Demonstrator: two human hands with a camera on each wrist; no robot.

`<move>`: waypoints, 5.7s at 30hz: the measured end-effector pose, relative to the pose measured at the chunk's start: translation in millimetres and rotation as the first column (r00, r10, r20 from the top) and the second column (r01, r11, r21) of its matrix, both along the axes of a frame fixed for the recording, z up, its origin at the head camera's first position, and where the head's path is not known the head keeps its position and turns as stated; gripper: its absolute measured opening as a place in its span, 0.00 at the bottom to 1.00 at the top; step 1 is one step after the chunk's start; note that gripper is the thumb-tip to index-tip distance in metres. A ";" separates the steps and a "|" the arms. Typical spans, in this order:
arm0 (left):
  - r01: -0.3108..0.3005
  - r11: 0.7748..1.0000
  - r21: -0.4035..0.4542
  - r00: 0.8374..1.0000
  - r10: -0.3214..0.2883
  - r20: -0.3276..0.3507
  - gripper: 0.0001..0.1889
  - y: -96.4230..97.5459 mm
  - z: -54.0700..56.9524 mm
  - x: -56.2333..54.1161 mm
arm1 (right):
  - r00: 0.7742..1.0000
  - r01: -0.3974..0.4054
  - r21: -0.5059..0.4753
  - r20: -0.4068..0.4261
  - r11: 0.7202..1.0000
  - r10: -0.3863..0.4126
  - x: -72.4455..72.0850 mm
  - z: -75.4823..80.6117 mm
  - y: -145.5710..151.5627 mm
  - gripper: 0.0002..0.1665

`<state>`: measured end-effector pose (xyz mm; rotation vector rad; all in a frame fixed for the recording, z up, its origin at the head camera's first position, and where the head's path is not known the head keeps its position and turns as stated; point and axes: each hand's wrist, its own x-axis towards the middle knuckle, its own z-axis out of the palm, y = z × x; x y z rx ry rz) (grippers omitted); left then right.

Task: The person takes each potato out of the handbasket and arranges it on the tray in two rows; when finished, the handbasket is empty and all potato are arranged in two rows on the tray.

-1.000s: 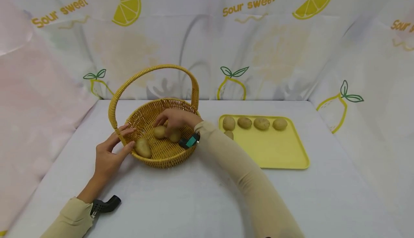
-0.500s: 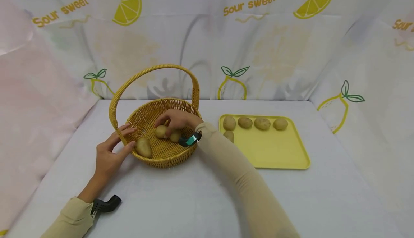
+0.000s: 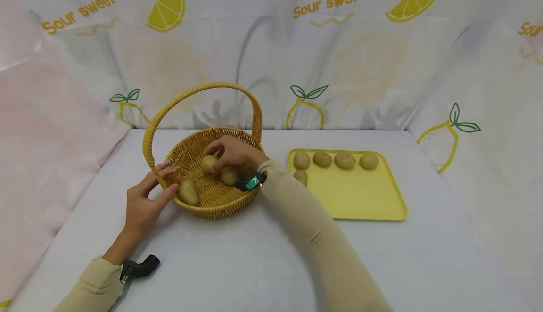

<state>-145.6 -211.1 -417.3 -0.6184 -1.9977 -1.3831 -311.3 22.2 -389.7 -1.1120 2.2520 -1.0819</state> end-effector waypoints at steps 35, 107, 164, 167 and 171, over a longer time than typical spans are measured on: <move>-0.011 1.000 -0.004 1.000 0.011 -0.006 0.20 0.0 2.6 2.3 | 0.994 0.107 -0.193 -0.005 0.975 -0.110 14.2 19.0 9.4 0.32; -0.002 1.000 0.004 1.000 0.002 -0.029 0.21 -1.9 -4.8 -4.1 | 0.931 0.352 -0.372 0.039 0.859 -0.364 81.4 28.9 123.1 0.29; 0.007 1.000 0.015 0.999 -0.007 -0.031 0.21 1.5 0.9 0.6 | 0.847 0.508 -0.278 -0.008 0.815 -0.531 112.7 18.2 213.5 0.28; 0.004 1.000 0.016 1.000 -0.003 -0.030 0.21 1.8 0.7 0.8 | 0.845 0.510 -0.267 -0.024 0.818 -0.535 113.4 15.6 219.7 0.29; -0.008 1.000 0.015 0.999 0.009 -0.031 0.21 2.4 1.5 1.6 | 0.834 0.528 -0.243 -0.035 0.814 -0.551 114.4 12.7 227.5 0.29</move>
